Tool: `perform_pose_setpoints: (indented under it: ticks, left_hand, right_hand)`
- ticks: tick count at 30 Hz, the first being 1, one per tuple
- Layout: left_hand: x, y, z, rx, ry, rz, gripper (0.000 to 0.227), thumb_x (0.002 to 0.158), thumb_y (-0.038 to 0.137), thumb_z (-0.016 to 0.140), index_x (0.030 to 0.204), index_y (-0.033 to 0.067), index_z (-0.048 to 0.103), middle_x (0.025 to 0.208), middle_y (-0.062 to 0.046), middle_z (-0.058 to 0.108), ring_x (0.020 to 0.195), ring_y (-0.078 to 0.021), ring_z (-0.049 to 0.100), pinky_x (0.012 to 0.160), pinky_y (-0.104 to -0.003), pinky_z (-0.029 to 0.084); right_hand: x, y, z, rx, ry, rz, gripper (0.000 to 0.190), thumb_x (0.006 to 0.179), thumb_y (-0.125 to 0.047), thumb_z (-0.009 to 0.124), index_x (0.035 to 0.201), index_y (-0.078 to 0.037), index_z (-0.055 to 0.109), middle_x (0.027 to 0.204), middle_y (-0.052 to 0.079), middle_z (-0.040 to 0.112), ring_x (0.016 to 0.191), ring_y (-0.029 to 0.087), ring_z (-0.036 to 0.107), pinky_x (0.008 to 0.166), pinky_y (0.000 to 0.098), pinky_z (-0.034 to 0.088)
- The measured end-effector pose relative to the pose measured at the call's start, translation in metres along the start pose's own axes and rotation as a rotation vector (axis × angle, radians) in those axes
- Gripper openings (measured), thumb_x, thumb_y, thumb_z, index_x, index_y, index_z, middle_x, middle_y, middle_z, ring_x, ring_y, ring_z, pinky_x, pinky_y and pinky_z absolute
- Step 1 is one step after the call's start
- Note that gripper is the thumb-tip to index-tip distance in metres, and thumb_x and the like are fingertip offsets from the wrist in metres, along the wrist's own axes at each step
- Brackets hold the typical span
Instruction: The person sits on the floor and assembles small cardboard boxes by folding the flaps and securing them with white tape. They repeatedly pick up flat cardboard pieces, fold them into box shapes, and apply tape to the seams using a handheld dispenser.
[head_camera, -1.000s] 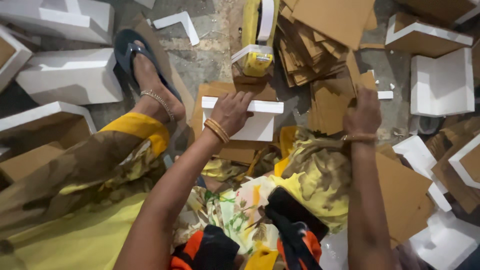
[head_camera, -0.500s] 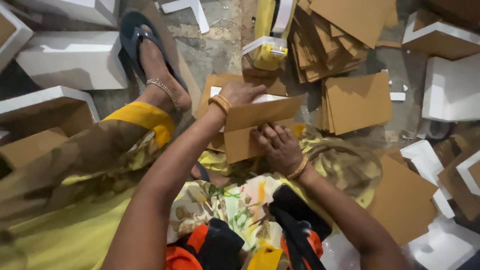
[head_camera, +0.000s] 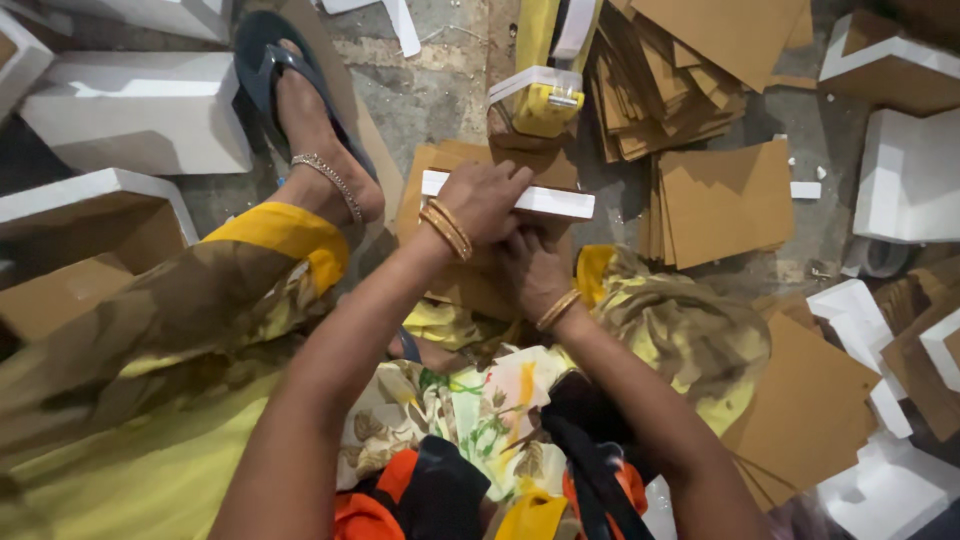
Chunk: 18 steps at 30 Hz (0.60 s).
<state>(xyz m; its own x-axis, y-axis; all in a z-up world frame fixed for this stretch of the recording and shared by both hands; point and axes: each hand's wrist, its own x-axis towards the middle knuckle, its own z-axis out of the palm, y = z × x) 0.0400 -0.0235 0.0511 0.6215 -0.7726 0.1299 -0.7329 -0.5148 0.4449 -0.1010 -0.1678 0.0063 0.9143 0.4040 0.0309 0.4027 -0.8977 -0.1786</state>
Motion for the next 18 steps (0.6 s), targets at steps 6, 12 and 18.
perform_pose_setpoints:
  ticks: [6,12,18]
  left_hand:
    - [-0.005,0.001,0.000,0.121,-0.006,0.057,0.044,0.071,0.021,0.077,0.109,0.0119,0.057,0.097,-0.008,0.064,0.086,-0.0295,0.067,0.074,-0.043,0.050]
    - [-0.005,0.002,0.001,0.106,-0.032,0.060,0.044,0.073,0.023,0.077,0.110,0.0107,0.057,0.097,-0.009,0.063,0.087,-0.0303,0.067,0.076,-0.044,0.050]
    - [-0.008,0.004,-0.016,0.115,-0.009,0.014,0.054,0.076,0.014,0.075,0.127,0.0161,0.058,0.109,-0.008,0.065,0.103,-0.0287,0.066,0.097,-0.045,0.051]
  right_hand:
    - [-0.028,0.021,-0.052,0.278,0.209,0.279,0.037,0.093,-0.019,0.084,0.121,-0.016,0.061,0.122,0.005,0.060,0.110,0.026,0.062,0.098,0.0410,0.054]
    - [-0.016,0.061,-0.068,0.380,0.410,0.304,0.080,0.069,-0.001,0.073,0.143,0.002,0.045,0.133,0.026,0.058,0.119,0.044,0.058,0.102,0.0469,0.049]
    - [-0.002,0.073,-0.033,0.651,0.284,0.501,0.054,0.085,-0.017,0.083,0.129,-0.010,0.052,0.110,0.016,0.073,0.106,0.036,0.072,0.085,0.0439,0.057]
